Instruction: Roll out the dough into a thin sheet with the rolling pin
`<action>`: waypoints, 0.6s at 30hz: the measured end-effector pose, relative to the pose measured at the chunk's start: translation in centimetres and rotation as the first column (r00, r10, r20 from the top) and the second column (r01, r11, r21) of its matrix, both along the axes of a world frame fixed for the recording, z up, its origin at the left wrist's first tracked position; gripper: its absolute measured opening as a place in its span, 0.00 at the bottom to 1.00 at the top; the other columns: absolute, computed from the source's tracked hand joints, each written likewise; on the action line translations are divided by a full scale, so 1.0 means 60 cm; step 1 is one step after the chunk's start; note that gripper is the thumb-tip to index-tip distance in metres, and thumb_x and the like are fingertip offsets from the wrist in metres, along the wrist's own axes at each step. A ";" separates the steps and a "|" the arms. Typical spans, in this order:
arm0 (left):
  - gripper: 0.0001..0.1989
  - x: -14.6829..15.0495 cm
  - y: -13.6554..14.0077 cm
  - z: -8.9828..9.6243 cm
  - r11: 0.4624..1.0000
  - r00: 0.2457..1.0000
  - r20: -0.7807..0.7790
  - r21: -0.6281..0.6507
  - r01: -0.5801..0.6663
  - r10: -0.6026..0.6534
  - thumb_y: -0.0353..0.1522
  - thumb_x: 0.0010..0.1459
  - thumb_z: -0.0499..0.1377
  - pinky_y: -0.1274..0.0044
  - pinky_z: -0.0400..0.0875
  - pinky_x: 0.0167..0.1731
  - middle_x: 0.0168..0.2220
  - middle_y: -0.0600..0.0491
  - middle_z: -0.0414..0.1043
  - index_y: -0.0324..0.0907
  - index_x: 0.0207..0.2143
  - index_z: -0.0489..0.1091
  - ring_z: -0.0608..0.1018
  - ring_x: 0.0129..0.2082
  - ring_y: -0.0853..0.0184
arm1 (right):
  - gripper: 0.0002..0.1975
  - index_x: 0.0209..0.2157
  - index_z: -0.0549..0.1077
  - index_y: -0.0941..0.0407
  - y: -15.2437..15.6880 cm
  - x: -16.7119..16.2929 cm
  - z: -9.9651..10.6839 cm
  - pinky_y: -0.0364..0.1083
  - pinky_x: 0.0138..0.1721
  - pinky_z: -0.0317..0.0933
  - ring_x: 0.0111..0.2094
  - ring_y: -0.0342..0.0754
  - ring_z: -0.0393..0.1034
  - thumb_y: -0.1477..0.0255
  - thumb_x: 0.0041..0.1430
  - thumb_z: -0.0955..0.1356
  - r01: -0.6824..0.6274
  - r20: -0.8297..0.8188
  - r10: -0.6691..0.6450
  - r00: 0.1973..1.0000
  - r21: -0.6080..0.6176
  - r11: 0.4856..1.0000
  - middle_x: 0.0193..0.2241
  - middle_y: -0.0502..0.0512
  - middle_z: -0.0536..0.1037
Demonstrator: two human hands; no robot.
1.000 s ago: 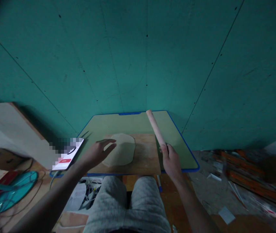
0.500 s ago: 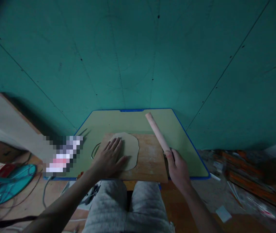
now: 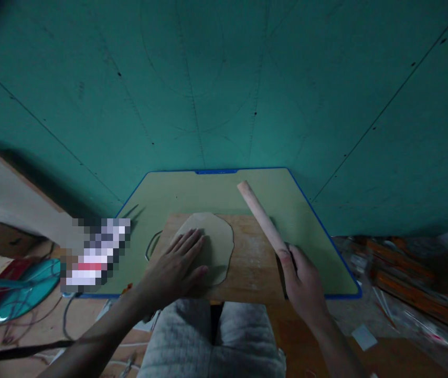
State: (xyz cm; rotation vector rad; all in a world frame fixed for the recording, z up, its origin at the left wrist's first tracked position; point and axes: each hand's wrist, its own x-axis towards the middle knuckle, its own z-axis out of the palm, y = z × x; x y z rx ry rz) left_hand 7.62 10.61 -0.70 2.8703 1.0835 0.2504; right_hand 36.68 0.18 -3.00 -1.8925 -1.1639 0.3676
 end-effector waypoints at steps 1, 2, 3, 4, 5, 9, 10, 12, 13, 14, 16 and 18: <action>0.31 0.007 0.016 0.007 0.999 0.999 -0.008 0.002 -0.036 0.036 0.47 0.68 0.48 0.59 0.57 0.65 0.67 0.40 0.58 0.38 0.66 0.56 0.59 0.68 0.52 | 0.25 0.36 0.74 0.52 0.000 0.000 0.000 0.48 0.32 0.64 0.34 0.56 0.75 0.47 0.61 0.58 0.004 0.008 -0.004 1.000 -0.005 1.000 0.31 0.57 0.81; 0.28 0.016 0.034 0.015 0.996 0.996 -0.020 0.006 -0.085 0.085 0.44 0.68 0.50 0.60 0.59 0.63 0.65 0.40 0.62 0.39 0.64 0.60 0.63 0.66 0.52 | 0.25 0.36 0.74 0.52 0.000 -0.001 0.001 0.48 0.31 0.64 0.33 0.56 0.75 0.47 0.61 0.58 0.008 0.016 -0.008 1.000 -0.008 1.000 0.30 0.57 0.81; 0.25 0.026 0.053 0.024 0.990 0.989 -0.043 0.009 -0.144 0.144 0.42 0.68 0.51 0.62 0.62 0.61 0.62 0.40 0.66 0.39 0.61 0.63 0.67 0.62 0.53 | 0.25 0.36 0.74 0.52 0.000 -0.001 0.001 0.48 0.30 0.64 0.32 0.56 0.74 0.47 0.61 0.58 0.010 0.022 -0.010 1.000 -0.009 1.000 0.29 0.57 0.81; 0.22 0.036 0.071 0.033 0.979 0.976 -0.076 0.002 -0.204 0.204 0.41 0.68 0.52 0.63 0.65 0.58 0.58 0.40 0.70 0.39 0.57 0.67 0.71 0.58 0.54 | 0.25 0.35 0.73 0.52 0.000 -0.002 0.002 0.47 0.30 0.63 0.32 0.55 0.74 0.47 0.61 0.58 0.010 0.026 -0.010 1.000 -0.009 1.000 0.29 0.57 0.81; 0.20 0.045 0.087 0.042 0.966 0.960 -0.108 0.000 -0.259 0.257 0.41 0.67 0.52 0.64 0.67 0.54 0.54 0.40 0.72 0.39 0.53 0.71 0.73 0.54 0.53 | 0.25 0.35 0.73 0.52 0.000 -0.002 0.002 0.47 0.30 0.63 0.31 0.55 0.74 0.47 0.62 0.58 0.009 0.027 -0.009 1.000 -0.007 1.000 0.29 0.57 0.80; 0.21 0.066 0.123 0.063 0.936 0.924 -0.164 -0.011 -0.353 0.346 0.45 0.65 0.56 0.67 0.70 0.46 0.47 0.38 0.72 0.37 0.43 0.75 0.74 0.49 0.51 | 0.26 0.35 0.73 0.52 0.000 -0.003 -0.001 0.47 0.30 0.63 0.32 0.55 0.75 0.46 0.62 0.57 0.000 0.032 0.000 0.999 0.015 1.000 0.30 0.58 0.81; 0.20 0.068 0.126 0.065 0.932 0.923 -0.146 -0.017 -0.361 0.355 0.45 0.64 0.57 0.68 0.70 0.46 0.48 0.38 0.71 0.37 0.44 0.75 0.74 0.49 0.52 | 0.26 0.35 0.73 0.52 0.000 -0.003 -0.002 0.47 0.30 0.63 0.32 0.55 0.75 0.46 0.62 0.57 -0.002 0.039 0.001 0.999 0.025 1.000 0.30 0.58 0.81; 0.21 0.068 0.128 0.064 0.925 0.922 -0.106 -0.036 -0.377 0.372 0.44 0.62 0.59 0.70 0.69 0.46 0.50 0.40 0.70 0.38 0.50 0.73 0.74 0.49 0.54 | 0.25 0.35 0.73 0.53 0.000 -0.004 -0.003 0.47 0.30 0.63 0.32 0.56 0.75 0.47 0.62 0.58 -0.014 0.048 0.012 0.999 0.038 0.999 0.30 0.58 0.80; 0.22 0.067 0.129 0.064 0.923 0.921 -0.101 -0.043 -0.383 0.377 0.44 0.62 0.60 0.70 0.69 0.46 0.50 0.40 0.70 0.38 0.51 0.72 0.75 0.49 0.55 | 0.25 0.36 0.73 0.53 0.000 -0.004 -0.003 0.48 0.31 0.63 0.33 0.56 0.74 0.47 0.62 0.58 -0.023 0.049 0.021 0.999 0.040 0.999 0.30 0.58 0.80; 0.22 0.067 0.131 0.063 0.924 0.922 -0.108 -0.047 -0.379 0.372 0.44 0.62 0.59 0.70 0.69 0.46 0.49 0.40 0.71 0.38 0.51 0.73 0.75 0.48 0.54 | 0.24 0.36 0.73 0.53 0.000 -0.005 -0.002 0.47 0.31 0.63 0.33 0.55 0.74 0.48 0.63 0.58 -0.033 0.045 0.031 0.999 0.039 0.999 0.30 0.58 0.80; 0.22 0.066 0.138 0.062 0.939 0.934 -0.137 -0.051 -0.340 0.330 0.46 0.62 0.59 0.67 0.69 0.46 0.45 0.40 0.73 0.38 0.46 0.76 0.75 0.49 0.52 | 0.24 0.34 0.72 0.53 0.001 -0.005 0.002 0.47 0.31 0.63 0.33 0.55 0.74 0.49 0.63 0.59 -0.046 0.030 0.045 0.999 0.034 0.998 0.30 0.57 0.80; 0.21 0.065 0.147 0.061 0.957 0.952 -0.141 -0.067 -0.282 0.270 0.47 0.60 0.60 0.66 0.69 0.47 0.44 0.39 0.74 0.38 0.40 0.78 0.74 0.49 0.50 | 0.23 0.33 0.72 0.52 0.002 -0.004 0.006 0.47 0.31 0.63 0.32 0.55 0.74 0.49 0.62 0.59 -0.052 0.007 0.052 0.999 0.032 0.998 0.29 0.56 0.80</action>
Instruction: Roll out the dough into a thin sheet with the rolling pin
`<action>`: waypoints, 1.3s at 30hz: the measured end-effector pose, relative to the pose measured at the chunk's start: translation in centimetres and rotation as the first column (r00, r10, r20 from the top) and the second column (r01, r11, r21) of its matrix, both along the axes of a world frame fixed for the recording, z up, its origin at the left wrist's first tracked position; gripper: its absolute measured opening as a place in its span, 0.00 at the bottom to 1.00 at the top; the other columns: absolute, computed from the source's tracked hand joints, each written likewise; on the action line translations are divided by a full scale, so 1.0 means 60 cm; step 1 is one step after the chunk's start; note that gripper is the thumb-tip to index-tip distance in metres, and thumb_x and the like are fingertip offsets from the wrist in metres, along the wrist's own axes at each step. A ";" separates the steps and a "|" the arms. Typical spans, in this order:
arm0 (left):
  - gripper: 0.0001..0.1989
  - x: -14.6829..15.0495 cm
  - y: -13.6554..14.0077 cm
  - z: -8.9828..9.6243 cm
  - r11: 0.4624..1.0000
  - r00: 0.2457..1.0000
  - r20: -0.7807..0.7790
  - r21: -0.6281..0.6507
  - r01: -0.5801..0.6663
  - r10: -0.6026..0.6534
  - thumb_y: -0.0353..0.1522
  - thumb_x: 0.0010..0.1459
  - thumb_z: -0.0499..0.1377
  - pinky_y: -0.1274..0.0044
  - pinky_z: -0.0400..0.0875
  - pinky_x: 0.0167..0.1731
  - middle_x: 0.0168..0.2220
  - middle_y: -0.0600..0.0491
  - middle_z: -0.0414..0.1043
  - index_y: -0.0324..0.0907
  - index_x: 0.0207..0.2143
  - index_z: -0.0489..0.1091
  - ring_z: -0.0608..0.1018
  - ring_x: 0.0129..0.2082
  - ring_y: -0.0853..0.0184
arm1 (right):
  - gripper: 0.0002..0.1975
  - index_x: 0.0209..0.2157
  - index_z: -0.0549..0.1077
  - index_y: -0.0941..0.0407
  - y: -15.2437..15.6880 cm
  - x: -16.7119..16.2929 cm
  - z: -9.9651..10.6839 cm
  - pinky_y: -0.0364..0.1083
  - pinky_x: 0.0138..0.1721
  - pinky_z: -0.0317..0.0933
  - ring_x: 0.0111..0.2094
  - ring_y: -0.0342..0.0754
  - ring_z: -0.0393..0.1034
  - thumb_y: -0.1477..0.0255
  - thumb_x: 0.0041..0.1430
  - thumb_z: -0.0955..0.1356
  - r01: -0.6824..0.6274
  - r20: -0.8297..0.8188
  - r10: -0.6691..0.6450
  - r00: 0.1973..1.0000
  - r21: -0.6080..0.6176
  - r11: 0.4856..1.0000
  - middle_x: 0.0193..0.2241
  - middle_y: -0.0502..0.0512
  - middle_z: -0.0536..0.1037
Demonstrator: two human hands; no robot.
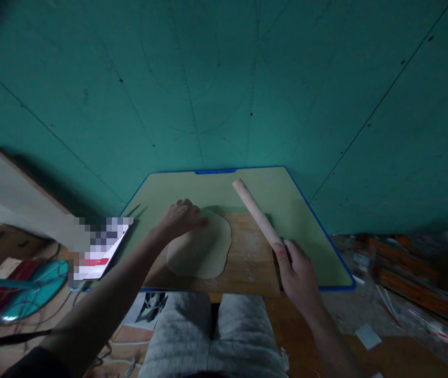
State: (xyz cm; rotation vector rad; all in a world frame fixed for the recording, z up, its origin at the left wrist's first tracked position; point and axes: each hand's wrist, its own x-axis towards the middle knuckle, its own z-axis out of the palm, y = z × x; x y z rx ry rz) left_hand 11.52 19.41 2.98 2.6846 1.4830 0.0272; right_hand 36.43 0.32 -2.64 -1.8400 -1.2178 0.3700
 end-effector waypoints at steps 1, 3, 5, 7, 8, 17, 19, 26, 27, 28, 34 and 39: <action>0.19 -0.001 0.004 0.000 1.000 1.000 0.016 -0.009 0.024 -0.024 0.46 0.59 0.62 0.66 0.68 0.48 0.45 0.39 0.74 0.38 0.39 0.78 0.74 0.50 0.50 | 0.23 0.34 0.72 0.53 0.001 0.001 0.002 0.47 0.32 0.63 0.33 0.55 0.74 0.48 0.62 0.59 -0.003 -0.015 0.003 1.000 -0.002 1.000 0.29 0.56 0.80; 0.16 -0.003 0.011 0.000 0.999 0.997 0.063 -0.025 0.043 -0.041 0.41 0.58 0.63 0.69 0.68 0.47 0.46 0.41 0.75 0.38 0.42 0.77 0.76 0.48 0.54 | 0.24 0.34 0.73 0.53 0.002 0.002 0.006 0.47 0.32 0.63 0.33 0.55 0.74 0.48 0.61 0.60 -0.009 -0.050 0.009 0.999 -0.009 1.000 0.29 0.56 0.80; 0.13 -0.006 0.015 -0.001 0.999 0.993 0.115 -0.034 0.040 -0.036 0.36 0.59 0.62 0.72 0.69 0.44 0.45 0.42 0.76 0.38 0.43 0.76 0.77 0.45 0.57 | 0.24 0.34 0.73 0.53 0.001 0.004 0.007 0.47 0.32 0.64 0.33 0.55 0.74 0.47 0.60 0.60 -0.017 -0.085 0.015 0.996 -0.022 1.000 0.30 0.57 0.80; 0.11 -0.010 0.018 -0.001 0.999 0.986 0.167 -0.043 0.032 -0.025 0.33 0.59 0.60 0.73 0.68 0.42 0.43 0.43 0.76 0.38 0.42 0.76 0.77 0.44 0.57 | 0.25 0.33 0.73 0.53 0.001 0.006 0.007 0.47 0.33 0.64 0.33 0.55 0.74 0.47 0.60 0.60 -0.016 -0.110 0.012 0.994 -0.034 0.999 0.30 0.57 0.80; 0.10 -0.011 0.020 0.001 0.998 0.981 0.194 -0.052 0.029 -0.018 0.32 0.59 0.59 0.73 0.68 0.41 0.41 0.43 0.77 0.38 0.41 0.76 0.77 0.43 0.58 | 0.25 0.32 0.73 0.53 0.000 0.007 0.007 0.48 0.33 0.64 0.33 0.55 0.74 0.46 0.59 0.59 -0.011 -0.119 0.007 0.993 -0.036 0.999 0.30 0.57 0.80; 0.11 -0.026 0.032 0.021 0.945 0.942 0.333 -0.291 0.147 -0.044 0.37 0.53 0.57 0.79 0.57 0.24 0.22 0.55 0.70 0.39 0.27 0.74 0.71 0.24 0.68 | 0.26 0.34 0.72 0.53 0.018 0.013 0.010 0.51 0.38 0.64 0.38 0.58 0.73 0.45 0.60 0.59 -0.025 0.031 0.026 0.999 -0.026 0.999 0.33 0.60 0.78; 0.12 -0.030 0.029 0.024 0.937 0.932 0.360 -0.309 0.162 -0.042 0.37 0.53 0.55 0.79 0.56 0.23 0.21 0.56 0.68 0.38 0.25 0.72 0.70 0.24 0.69 | 0.25 0.33 0.71 0.53 0.026 0.017 0.012 0.52 0.39 0.64 0.38 0.58 0.73 0.47 0.61 0.58 -0.038 0.102 0.041 0.994 -0.028 0.999 0.34 0.62 0.77; 0.15 -0.066 0.003 0.088 0.927 0.845 0.525 -0.258 0.273 -0.102 0.42 0.57 0.53 0.79 0.58 0.27 0.26 0.56 0.67 0.40 0.29 0.69 0.68 0.26 0.69 | 0.19 0.36 0.73 0.53 0.042 0.010 0.016 0.51 0.38 0.64 0.37 0.56 0.73 0.58 0.65 0.57 -0.096 0.303 0.109 0.947 -0.055 0.994 0.33 0.60 0.77; 0.15 -0.073 -0.001 0.101 0.930 0.832 0.542 -0.236 0.282 -0.115 0.43 0.57 0.53 0.79 0.58 0.26 0.25 0.57 0.66 0.40 0.28 0.69 0.67 0.26 0.70 | 0.19 0.37 0.74 0.54 0.044 0.006 0.016 0.51 0.38 0.63 0.37 0.56 0.73 0.59 0.65 0.57 -0.099 0.324 0.114 0.939 -0.065 0.993 0.34 0.60 0.77; 0.15 -0.079 -0.004 0.113 0.935 0.823 0.555 -0.215 0.284 -0.122 0.43 0.57 0.53 0.79 0.58 0.26 0.25 0.57 0.65 0.40 0.28 0.69 0.67 0.26 0.70 | 0.19 0.38 0.74 0.54 0.045 0.002 0.016 0.51 0.37 0.63 0.37 0.56 0.73 0.60 0.66 0.57 -0.098 0.344 0.119 0.931 -0.077 0.992 0.34 0.61 0.77; 0.15 -0.109 -0.019 0.167 0.964 0.774 0.624 -0.124 0.236 -0.109 0.43 0.57 0.54 0.79 0.60 0.25 0.26 0.55 0.68 0.40 0.32 0.70 0.69 0.27 0.68 | 0.16 0.37 0.74 0.55 0.056 -0.024 0.024 0.49 0.35 0.61 0.37 0.55 0.73 0.66 0.66 0.57 -0.119 0.447 0.178 0.877 -0.156 0.980 0.35 0.60 0.76; 0.16 -0.121 -0.030 0.192 0.976 0.754 0.654 -0.113 0.187 -0.068 0.43 0.56 0.55 0.78 0.62 0.26 0.28 0.53 0.71 0.39 0.33 0.71 0.70 0.27 0.68 | 0.12 0.37 0.75 0.55 0.061 -0.031 0.039 0.48 0.35 0.61 0.36 0.54 0.73 0.65 0.65 0.62 -0.159 0.447 0.239 0.862 -0.208 0.965 0.34 0.58 0.77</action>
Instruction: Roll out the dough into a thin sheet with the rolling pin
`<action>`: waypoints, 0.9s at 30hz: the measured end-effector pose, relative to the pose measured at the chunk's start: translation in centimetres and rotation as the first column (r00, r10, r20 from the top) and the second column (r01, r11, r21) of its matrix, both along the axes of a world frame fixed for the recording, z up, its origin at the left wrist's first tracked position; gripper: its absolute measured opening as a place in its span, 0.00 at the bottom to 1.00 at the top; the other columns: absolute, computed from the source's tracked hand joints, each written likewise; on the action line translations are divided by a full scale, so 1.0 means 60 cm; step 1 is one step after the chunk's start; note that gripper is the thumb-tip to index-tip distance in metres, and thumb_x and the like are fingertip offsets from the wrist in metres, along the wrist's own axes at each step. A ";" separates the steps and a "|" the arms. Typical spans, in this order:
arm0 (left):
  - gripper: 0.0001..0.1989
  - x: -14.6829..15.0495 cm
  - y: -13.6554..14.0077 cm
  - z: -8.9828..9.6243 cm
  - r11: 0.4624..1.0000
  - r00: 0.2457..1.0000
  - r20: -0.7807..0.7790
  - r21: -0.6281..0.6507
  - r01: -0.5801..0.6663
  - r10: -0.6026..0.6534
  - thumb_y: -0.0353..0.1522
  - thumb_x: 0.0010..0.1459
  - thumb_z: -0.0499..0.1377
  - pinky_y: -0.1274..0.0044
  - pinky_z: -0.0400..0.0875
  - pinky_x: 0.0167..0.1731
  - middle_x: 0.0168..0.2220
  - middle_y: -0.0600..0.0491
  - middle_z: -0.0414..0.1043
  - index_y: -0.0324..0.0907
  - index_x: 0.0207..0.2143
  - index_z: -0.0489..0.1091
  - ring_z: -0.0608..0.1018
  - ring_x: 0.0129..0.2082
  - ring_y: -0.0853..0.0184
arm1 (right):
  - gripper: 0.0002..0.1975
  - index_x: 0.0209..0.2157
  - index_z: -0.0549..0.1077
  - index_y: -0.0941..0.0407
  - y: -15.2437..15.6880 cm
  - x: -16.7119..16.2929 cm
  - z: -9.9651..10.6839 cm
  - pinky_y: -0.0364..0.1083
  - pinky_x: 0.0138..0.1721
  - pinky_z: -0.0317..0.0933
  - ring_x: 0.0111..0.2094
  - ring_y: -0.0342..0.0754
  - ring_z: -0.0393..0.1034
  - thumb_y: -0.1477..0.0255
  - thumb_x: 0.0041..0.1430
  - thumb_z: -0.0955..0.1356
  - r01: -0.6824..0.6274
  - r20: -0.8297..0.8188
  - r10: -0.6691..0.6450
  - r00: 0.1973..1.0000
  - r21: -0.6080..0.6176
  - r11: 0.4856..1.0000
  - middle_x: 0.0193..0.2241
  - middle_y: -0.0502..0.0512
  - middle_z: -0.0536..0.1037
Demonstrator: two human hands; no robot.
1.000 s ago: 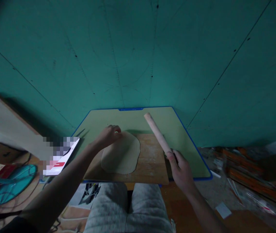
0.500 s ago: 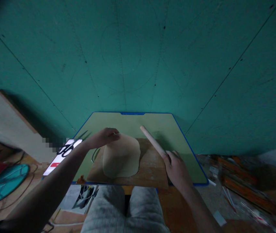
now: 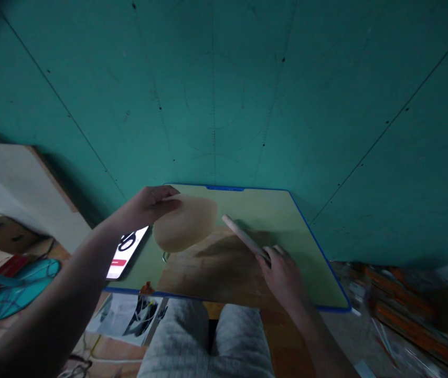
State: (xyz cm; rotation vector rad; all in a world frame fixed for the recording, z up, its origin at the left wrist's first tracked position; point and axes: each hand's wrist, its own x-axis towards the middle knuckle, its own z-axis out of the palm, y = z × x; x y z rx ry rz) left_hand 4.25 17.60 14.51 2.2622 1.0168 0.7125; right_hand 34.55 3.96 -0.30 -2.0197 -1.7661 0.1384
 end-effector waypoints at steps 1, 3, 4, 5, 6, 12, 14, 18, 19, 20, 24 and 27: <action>0.16 -0.001 -0.002 0.003 1.000 1.000 0.005 -0.002 -0.006 0.006 0.43 0.56 0.55 0.78 0.62 0.27 0.28 0.53 0.71 0.39 0.33 0.72 0.71 0.28 0.67 | 0.12 0.37 0.75 0.55 0.001 0.000 0.003 0.48 0.34 0.61 0.36 0.53 0.74 0.65 0.64 0.62 -0.012 -0.010 0.012 1.000 -0.024 1.000 0.34 0.57 0.77; 0.16 -0.003 -0.007 0.007 1.000 1.000 0.012 -0.009 -0.017 0.018 0.43 0.56 0.55 0.78 0.62 0.27 0.28 0.53 0.71 0.39 0.33 0.72 0.71 0.28 0.67 | 0.12 0.38 0.75 0.54 0.003 0.003 0.008 0.48 0.35 0.62 0.36 0.54 0.74 0.64 0.64 0.63 -0.035 -0.040 0.032 0.999 -0.058 0.998 0.35 0.57 0.78; 0.15 -0.003 -0.009 0.009 1.000 1.000 0.018 -0.017 -0.019 0.020 0.43 0.56 0.55 0.78 0.62 0.27 0.28 0.53 0.71 0.40 0.33 0.72 0.71 0.28 0.67 | 0.13 0.40 0.75 0.54 0.005 0.005 0.010 0.49 0.36 0.63 0.37 0.54 0.75 0.62 0.64 0.63 -0.043 -0.059 0.040 0.997 -0.061 0.997 0.36 0.58 0.78; 0.15 -0.003 -0.010 0.010 0.999 1.000 0.026 -0.030 -0.017 0.018 0.43 0.56 0.55 0.78 0.62 0.27 0.28 0.53 0.71 0.40 0.33 0.72 0.72 0.28 0.67 | 0.14 0.41 0.75 0.54 0.007 0.007 0.012 0.50 0.38 0.64 0.40 0.56 0.75 0.60 0.63 0.64 -0.049 -0.080 0.045 0.996 -0.052 0.997 0.38 0.59 0.79; 0.15 -0.003 -0.011 0.012 0.999 0.999 0.033 -0.048 -0.010 0.012 0.43 0.56 0.55 0.78 0.62 0.27 0.29 0.53 0.71 0.40 0.33 0.72 0.72 0.28 0.67 | 0.16 0.43 0.75 0.54 0.010 0.009 0.015 0.51 0.40 0.65 0.42 0.57 0.75 0.58 0.62 0.64 -0.050 -0.101 0.046 0.994 -0.034 0.998 0.41 0.60 0.79; 0.16 0.002 -0.014 0.019 0.993 0.998 0.062 -0.119 0.000 0.007 0.44 0.54 0.57 0.78 0.63 0.28 0.29 0.53 0.71 0.39 0.33 0.72 0.72 0.30 0.66 | 0.19 0.46 0.75 0.55 0.034 0.014 0.044 0.55 0.49 0.66 0.48 0.58 0.73 0.58 0.57 0.67 -0.044 -0.268 0.066 0.961 0.087 0.995 0.46 0.62 0.78; 0.16 0.006 -0.016 0.018 0.992 0.997 0.082 -0.130 0.001 0.010 0.44 0.54 0.58 0.79 0.63 0.28 0.28 0.53 0.70 0.40 0.33 0.72 0.72 0.30 0.66 | 0.20 0.46 0.74 0.55 0.043 0.007 0.054 0.56 0.52 0.64 0.50 0.58 0.72 0.58 0.55 0.68 -0.046 -0.359 0.087 0.929 0.121 0.992 0.46 0.62 0.78; 0.16 0.027 -0.019 0.006 0.968 0.984 0.169 -0.237 0.086 -0.045 0.44 0.51 0.60 0.79 0.64 0.27 0.29 0.53 0.71 0.40 0.33 0.72 0.73 0.30 0.66 | 0.25 0.49 0.71 0.52 0.067 -0.037 0.070 0.55 0.56 0.62 0.54 0.55 0.70 0.56 0.51 0.72 -0.150 -0.680 0.225 0.698 0.168 0.974 0.52 0.60 0.77; 0.16 0.035 -0.020 0.001 0.957 0.979 0.195 -0.266 0.118 -0.067 0.44 0.51 0.60 0.79 0.63 0.27 0.29 0.54 0.71 0.40 0.33 0.72 0.73 0.30 0.67 | 0.26 0.49 0.71 0.51 0.075 -0.052 0.074 0.54 0.56 0.63 0.54 0.54 0.71 0.56 0.49 0.73 -0.191 -0.760 0.258 0.596 0.178 0.965 0.52 0.59 0.77; 0.16 0.043 -0.019 -0.004 0.946 0.972 0.220 -0.288 0.147 -0.084 0.44 0.51 0.61 0.80 0.63 0.26 0.28 0.54 0.71 0.39 0.32 0.72 0.72 0.29 0.68 | 0.27 0.49 0.71 0.51 0.082 -0.067 0.078 0.53 0.55 0.64 0.53 0.53 0.72 0.56 0.47 0.74 -0.220 -0.826 0.271 0.495 0.183 0.958 0.51 0.58 0.78; 0.17 0.066 -0.011 -0.026 0.920 0.959 0.284 -0.369 0.134 -0.025 0.44 0.49 0.63 0.80 0.61 0.23 0.25 0.55 0.69 0.38 0.31 0.73 0.70 0.25 0.71 | 0.29 0.41 0.77 0.54 0.099 -0.112 0.089 0.51 0.45 0.69 0.44 0.56 0.76 0.60 0.34 0.79 -0.175 -0.947 0.130 0.294 0.081 0.981 0.40 0.57 0.83; 0.20 0.068 -0.008 -0.060 0.852 0.888 0.430 -0.514 0.096 0.160 0.45 0.46 0.66 0.80 0.65 0.24 0.28 0.54 0.73 0.38 0.35 0.74 0.73 0.26 0.70 | 0.26 0.35 0.80 0.58 0.099 -0.119 0.087 0.50 0.37 0.69 0.38 0.58 0.77 0.60 0.32 0.79 -0.115 -0.954 0.044 0.295 0.010 0.993 0.34 0.58 0.84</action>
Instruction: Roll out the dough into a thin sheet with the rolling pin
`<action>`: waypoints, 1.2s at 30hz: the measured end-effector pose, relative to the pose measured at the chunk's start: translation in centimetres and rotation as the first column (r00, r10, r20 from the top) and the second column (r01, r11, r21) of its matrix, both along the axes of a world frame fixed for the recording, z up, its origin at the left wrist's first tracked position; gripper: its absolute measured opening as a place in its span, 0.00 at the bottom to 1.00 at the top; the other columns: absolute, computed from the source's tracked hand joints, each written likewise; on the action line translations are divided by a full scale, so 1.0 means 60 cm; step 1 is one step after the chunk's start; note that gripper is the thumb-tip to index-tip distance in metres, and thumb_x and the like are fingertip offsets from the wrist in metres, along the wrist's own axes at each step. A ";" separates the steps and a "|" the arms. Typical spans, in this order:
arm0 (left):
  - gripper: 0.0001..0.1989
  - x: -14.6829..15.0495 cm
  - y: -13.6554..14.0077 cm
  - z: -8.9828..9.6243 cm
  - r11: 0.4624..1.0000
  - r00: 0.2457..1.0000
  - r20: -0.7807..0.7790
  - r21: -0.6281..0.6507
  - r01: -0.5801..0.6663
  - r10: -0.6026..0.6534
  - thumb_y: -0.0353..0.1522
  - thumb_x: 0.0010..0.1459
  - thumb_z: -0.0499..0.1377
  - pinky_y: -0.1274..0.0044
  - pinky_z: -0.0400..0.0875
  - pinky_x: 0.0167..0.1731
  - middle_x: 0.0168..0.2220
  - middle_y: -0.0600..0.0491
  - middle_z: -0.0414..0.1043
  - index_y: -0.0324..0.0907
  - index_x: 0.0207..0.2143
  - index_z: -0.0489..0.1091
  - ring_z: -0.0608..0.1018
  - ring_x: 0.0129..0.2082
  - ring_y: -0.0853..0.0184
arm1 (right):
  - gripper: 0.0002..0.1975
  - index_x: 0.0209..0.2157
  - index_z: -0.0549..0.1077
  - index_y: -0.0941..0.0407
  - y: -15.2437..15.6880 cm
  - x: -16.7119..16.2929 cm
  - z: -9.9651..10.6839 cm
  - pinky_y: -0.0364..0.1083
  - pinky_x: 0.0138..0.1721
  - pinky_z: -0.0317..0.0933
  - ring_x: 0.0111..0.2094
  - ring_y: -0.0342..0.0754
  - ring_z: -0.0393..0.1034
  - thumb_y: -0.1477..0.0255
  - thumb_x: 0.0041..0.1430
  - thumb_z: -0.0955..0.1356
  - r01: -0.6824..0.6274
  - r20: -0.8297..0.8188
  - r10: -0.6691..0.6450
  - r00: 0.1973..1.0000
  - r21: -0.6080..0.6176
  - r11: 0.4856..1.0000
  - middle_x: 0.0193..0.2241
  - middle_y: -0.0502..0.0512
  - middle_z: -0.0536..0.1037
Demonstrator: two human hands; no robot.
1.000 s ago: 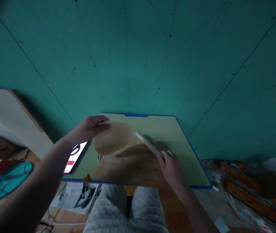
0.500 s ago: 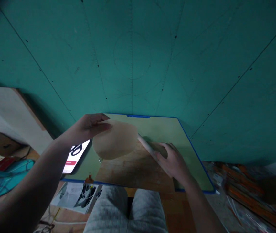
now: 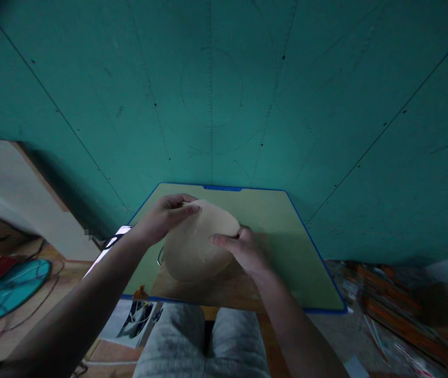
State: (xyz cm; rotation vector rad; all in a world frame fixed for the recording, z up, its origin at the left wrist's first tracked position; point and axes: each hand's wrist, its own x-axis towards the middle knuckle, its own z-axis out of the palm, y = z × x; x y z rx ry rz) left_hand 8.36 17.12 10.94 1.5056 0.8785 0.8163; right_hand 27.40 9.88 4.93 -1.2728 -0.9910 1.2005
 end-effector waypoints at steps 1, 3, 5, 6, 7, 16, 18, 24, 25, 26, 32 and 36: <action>0.23 0.000 -0.003 -0.017 0.996 0.996 0.089 -0.091 -0.019 0.027 0.46 0.45 0.67 0.80 0.66 0.25 0.30 0.52 0.75 0.38 0.37 0.74 0.74 0.27 0.69 | 0.25 0.34 0.80 0.59 -0.001 0.001 -0.002 0.50 0.36 0.69 0.36 0.58 0.77 0.59 0.33 0.79 0.023 0.011 -0.023 1.000 -0.005 1.000 0.33 0.59 0.84; 0.28 0.000 -0.017 -0.055 0.961 0.970 0.237 -0.275 0.019 0.048 0.49 0.43 0.69 0.79 0.70 0.27 0.34 0.48 0.78 0.37 0.41 0.75 0.77 0.28 0.67 | 0.25 0.33 0.81 0.60 -0.003 0.004 -0.006 0.48 0.32 0.68 0.34 0.57 0.77 0.58 0.35 0.79 0.085 0.039 -0.085 0.996 -0.007 0.996 0.31 0.58 0.84; 0.31 0.003 -0.036 -0.093 0.917 0.952 0.303 -0.389 0.086 0.039 0.47 0.39 0.73 0.77 0.74 0.31 0.38 0.44 0.79 0.36 0.41 0.75 0.79 0.32 0.65 | 0.25 0.34 0.81 0.59 -0.005 0.007 -0.009 0.48 0.30 0.67 0.32 0.57 0.77 0.57 0.35 0.79 0.146 0.060 -0.145 0.988 -0.011 0.989 0.30 0.58 0.84; 0.31 0.005 -0.046 -0.108 0.905 0.949 0.312 -0.416 0.089 0.050 0.45 0.37 0.74 0.77 0.74 0.34 0.40 0.44 0.79 0.36 0.41 0.75 0.79 0.34 0.64 | 0.25 0.34 0.81 0.59 -0.006 0.008 -0.009 0.47 0.29 0.67 0.32 0.57 0.77 0.57 0.35 0.78 0.167 0.067 -0.166 0.984 -0.017 0.986 0.30 0.58 0.84; 0.31 0.008 -0.054 -0.119 0.902 0.949 0.308 -0.426 0.076 0.065 0.43 0.35 0.75 0.76 0.74 0.35 0.41 0.44 0.79 0.37 0.41 0.75 0.80 0.35 0.64 | 0.25 0.33 0.81 0.59 -0.007 0.009 -0.009 0.47 0.29 0.67 0.32 0.57 0.78 0.57 0.35 0.78 0.178 0.075 -0.176 0.982 -0.024 0.984 0.30 0.58 0.84; 0.19 0.001 -0.052 -0.106 0.965 0.995 0.096 -0.262 0.013 0.013 0.42 0.42 0.70 0.77 0.71 0.27 0.31 0.49 0.77 0.37 0.32 0.75 0.77 0.27 0.65 | 0.26 0.34 0.81 0.59 -0.022 0.014 -0.007 0.49 0.34 0.70 0.37 0.59 0.78 0.57 0.32 0.79 0.098 0.143 -0.084 0.986 -0.093 0.991 0.32 0.59 0.84; 0.18 -0.001 -0.053 -0.100 0.975 0.999 0.038 -0.223 -0.003 0.011 0.42 0.43 0.69 0.78 0.69 0.24 0.28 0.50 0.76 0.37 0.31 0.74 0.75 0.25 0.67 | 0.25 0.32 0.81 0.59 -0.022 0.010 -0.005 0.49 0.33 0.69 0.36 0.59 0.78 0.58 0.33 0.79 0.119 0.172 -0.106 0.979 -0.069 0.990 0.32 0.59 0.84; 0.16 0.001 -0.061 -0.086 0.989 0.997 -0.065 -0.138 -0.048 0.039 0.42 0.44 0.66 0.80 0.64 0.20 0.23 0.53 0.72 0.39 0.26 0.71 0.71 0.22 0.69 | 0.22 0.31 0.81 0.59 -0.027 -0.002 0.005 0.50 0.33 0.70 0.36 0.60 0.79 0.58 0.36 0.77 0.124 0.220 -0.120 0.968 -0.003 0.992 0.32 0.59 0.84; 0.15 0.001 -0.061 -0.085 0.991 0.997 -0.067 -0.127 -0.048 0.040 0.42 0.45 0.66 0.80 0.63 0.20 0.23 0.53 0.71 0.39 0.26 0.70 0.71 0.22 0.70 | 0.22 0.31 0.81 0.59 -0.029 -0.002 0.006 0.50 0.33 0.70 0.36 0.60 0.79 0.57 0.37 0.77 0.125 0.226 -0.121 0.967 -0.001 0.992 0.32 0.60 0.84; 0.15 0.000 -0.061 -0.084 0.992 0.997 -0.063 -0.118 -0.047 0.039 0.42 0.45 0.65 0.80 0.63 0.20 0.23 0.54 0.71 0.39 0.25 0.70 0.70 0.22 0.70 | 0.22 0.31 0.81 0.59 -0.029 -0.002 0.006 0.50 0.33 0.70 0.36 0.60 0.79 0.57 0.37 0.77 0.118 0.227 -0.114 0.967 -0.003 0.993 0.32 0.60 0.84; 0.15 -0.006 -0.065 -0.084 0.996 0.994 -0.110 -0.090 0.009 -0.019 0.43 0.46 0.66 0.79 0.64 0.21 0.24 0.54 0.71 0.39 0.25 0.71 0.72 0.22 0.69 | 0.22 0.34 0.81 0.57 -0.027 0.007 -0.006 0.51 0.38 0.71 0.39 0.60 0.79 0.57 0.38 0.77 0.066 0.145 -0.070 0.987 0.030 0.997 0.35 0.60 0.84; 0.18 -0.008 -0.068 -0.088 0.993 0.969 -0.248 -0.108 -0.044 0.016 0.45 0.45 0.66 0.79 0.64 0.21 0.26 0.52 0.73 0.39 0.28 0.73 0.73 0.24 0.68 | 0.22 0.34 0.81 0.57 -0.027 0.005 -0.010 0.52 0.39 0.71 0.39 0.60 0.79 0.57 0.39 0.77 0.123 0.170 -0.130 0.977 0.048 0.991 0.35 0.61 0.84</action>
